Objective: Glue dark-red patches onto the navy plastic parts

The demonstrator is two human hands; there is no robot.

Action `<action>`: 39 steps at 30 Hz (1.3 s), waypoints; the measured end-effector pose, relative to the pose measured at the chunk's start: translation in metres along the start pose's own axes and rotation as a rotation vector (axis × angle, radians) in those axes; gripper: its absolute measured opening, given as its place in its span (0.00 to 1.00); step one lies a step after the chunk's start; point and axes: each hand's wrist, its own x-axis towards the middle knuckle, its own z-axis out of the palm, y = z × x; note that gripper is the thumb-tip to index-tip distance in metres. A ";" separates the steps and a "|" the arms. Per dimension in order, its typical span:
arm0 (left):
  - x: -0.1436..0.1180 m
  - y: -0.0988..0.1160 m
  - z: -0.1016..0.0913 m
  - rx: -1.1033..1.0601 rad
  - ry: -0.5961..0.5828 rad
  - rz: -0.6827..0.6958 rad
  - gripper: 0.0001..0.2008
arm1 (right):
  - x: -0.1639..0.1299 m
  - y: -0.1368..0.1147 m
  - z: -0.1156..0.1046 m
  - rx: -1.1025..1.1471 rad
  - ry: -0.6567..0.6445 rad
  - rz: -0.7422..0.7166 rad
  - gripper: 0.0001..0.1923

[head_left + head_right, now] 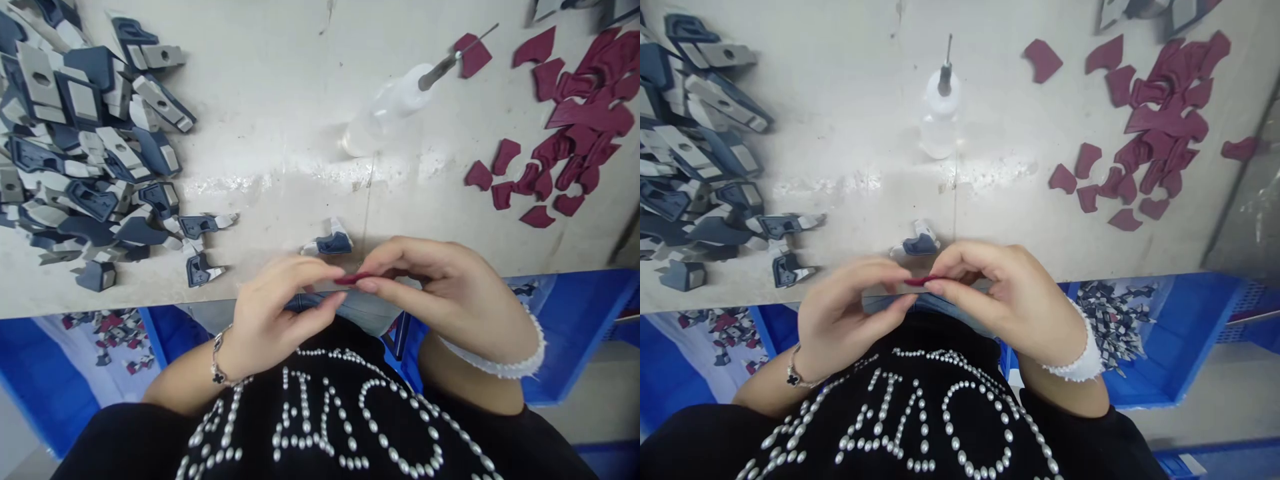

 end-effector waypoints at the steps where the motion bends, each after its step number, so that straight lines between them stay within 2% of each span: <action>1: 0.003 -0.003 0.000 0.115 0.018 0.051 0.14 | 0.003 0.002 -0.001 0.005 0.029 0.012 0.08; 3: 0.009 -0.010 0.002 0.320 0.053 0.119 0.18 | 0.009 0.006 -0.001 0.036 0.085 0.056 0.09; 6: 0.013 -0.020 0.007 0.434 0.064 0.159 0.16 | 0.016 0.011 0.002 0.102 0.125 0.116 0.11; 14: 0.010 -0.030 0.014 0.422 0.118 0.207 0.12 | 0.019 0.016 0.011 0.153 0.159 0.181 0.14; 20: 0.011 -0.030 0.012 0.450 0.108 0.208 0.09 | 0.023 0.011 0.008 0.161 0.103 0.210 0.15; 25: 0.011 -0.031 0.011 0.427 0.097 0.212 0.08 | 0.026 0.007 0.005 0.096 0.095 0.215 0.18; 32: 0.013 -0.031 0.009 0.379 0.082 0.201 0.09 | 0.028 0.006 0.003 -0.046 0.045 0.146 0.13; 39: 0.012 -0.031 0.007 0.390 0.059 0.186 0.09 | 0.034 0.006 0.000 0.140 0.010 0.233 0.17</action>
